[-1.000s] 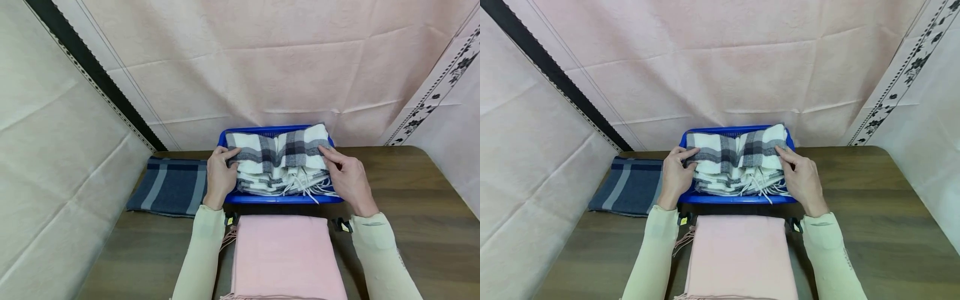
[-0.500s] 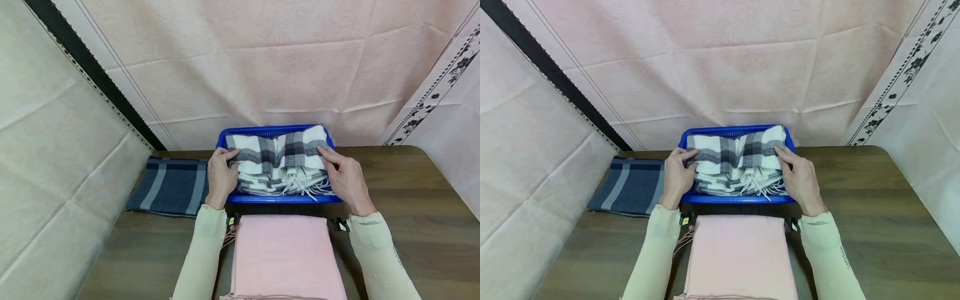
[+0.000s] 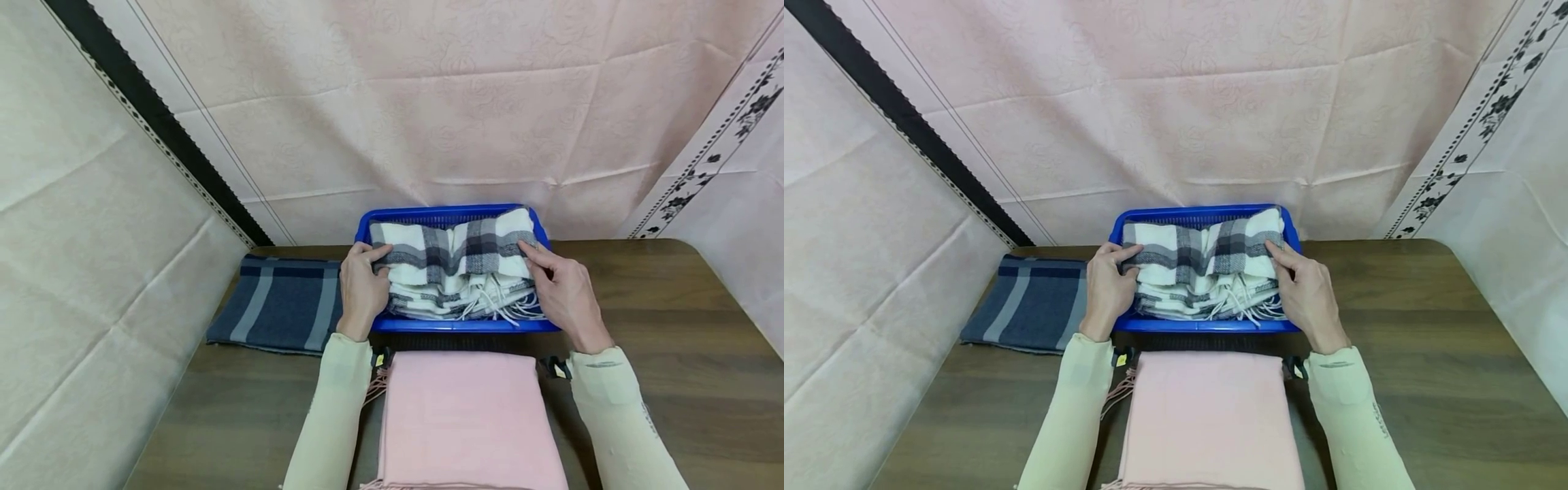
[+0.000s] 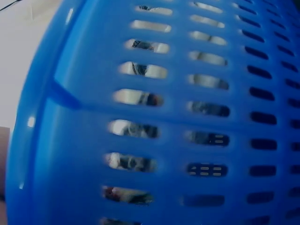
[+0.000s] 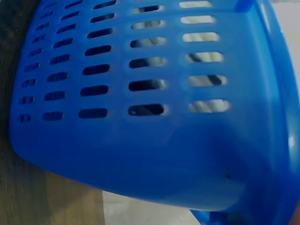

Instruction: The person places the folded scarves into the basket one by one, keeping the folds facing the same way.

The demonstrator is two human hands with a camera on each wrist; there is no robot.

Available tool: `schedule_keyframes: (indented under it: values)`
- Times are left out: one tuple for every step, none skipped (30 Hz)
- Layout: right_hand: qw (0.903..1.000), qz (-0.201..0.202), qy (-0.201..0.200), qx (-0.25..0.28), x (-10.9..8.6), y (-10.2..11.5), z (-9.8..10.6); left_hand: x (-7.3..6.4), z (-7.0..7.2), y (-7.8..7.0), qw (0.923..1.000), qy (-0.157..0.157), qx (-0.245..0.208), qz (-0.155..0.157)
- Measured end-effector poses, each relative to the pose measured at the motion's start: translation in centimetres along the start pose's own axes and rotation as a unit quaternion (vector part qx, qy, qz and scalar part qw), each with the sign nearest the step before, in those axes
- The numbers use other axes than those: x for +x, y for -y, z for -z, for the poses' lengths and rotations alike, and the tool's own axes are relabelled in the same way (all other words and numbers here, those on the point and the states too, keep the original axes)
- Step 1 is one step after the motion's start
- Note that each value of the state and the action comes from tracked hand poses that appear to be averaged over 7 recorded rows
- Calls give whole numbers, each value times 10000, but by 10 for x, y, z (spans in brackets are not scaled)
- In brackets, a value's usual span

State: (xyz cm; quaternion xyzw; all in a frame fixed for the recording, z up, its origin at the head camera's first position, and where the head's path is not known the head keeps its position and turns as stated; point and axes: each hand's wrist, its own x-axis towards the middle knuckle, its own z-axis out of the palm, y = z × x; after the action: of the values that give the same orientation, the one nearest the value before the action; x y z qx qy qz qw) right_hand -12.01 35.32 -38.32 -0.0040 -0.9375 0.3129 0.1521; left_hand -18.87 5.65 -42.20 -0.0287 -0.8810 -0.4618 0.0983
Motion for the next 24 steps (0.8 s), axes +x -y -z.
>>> schedule_keyframes:
  values:
    - [10000,-6,8,-9,0,0,0,0,0,0,10000,9,-1,8]
    - [10000,-15,17,-21,0,0,0,0,0,0,10000,16,-7,13]
    - [10000,-17,24,-37,0,-1,0,0,-1,0,10000,19,-15,16]
    - [10000,-28,31,-33,0,-1,-1,0,-1,1,10000,22,-21,19]
    - [10000,-40,40,-26,0,-1,-1,1,-1,1,10000,21,-20,29]
    - [10000,-48,43,-12,0,-1,-1,1,-1,1,10000,19,-16,34]
    - [10000,-53,50,3,0,-1,-1,1,-2,1,10000,16,-13,40]
    - [10000,-65,63,20,0,0,-1,1,-2,1,10000,11,-9,48]
    - [9999,-79,76,39,0,-1,-1,1,-2,2,10000,11,7,61]
    - [9999,-92,89,63,0,-1,-1,1,-3,2,10000,11,22,64]
    - [9999,-96,100,72,0,-1,-1,1,-3,2,10000,9,32,69]
    - [9999,-94,114,68,0,-1,-1,1,-3,2,10000,5,47,73]
    - [9999,-92,128,59,0,-1,-1,1,-3,2,9999,6,64,84]
    - [9999,-89,136,45,0,-1,-1,1,-4,2,9999,9,81,95]
    - [9998,-90,143,39,0,-1,-1,1,-4,2,9999,12,97,103]
    - [9998,-94,152,33,0,-1,-1,1,-4,2,9999,13,100,101]
    - [9998,-95,156,20,0,-1,-1,1,-4,2,9999,15,116,101]
    - [9998,-93,169,13,0,-1,-1,1,-4,2,9998,14,138,104]
    - [9998,-98,179,21,1,-1,-1,0,-4,2,9998,13,154,107]
    - [9998,-105,188,25,1,0,-1,1,-4,2,9998,7,161,98]
    - [9997,-110,199,28,1,0,-1,1,-4,1,9998,-1,169,85]
    - [9997,-112,211,23,1,0,-1,1,-4,1,9998,-9,182,79]
    - [9997,-114,219,-6,1,0,-1,1,-4,1,9998,-15,196,79]
    - [9997,-114,233,-27,1,0,-1,1,-5,1,9998,-18,204,88]
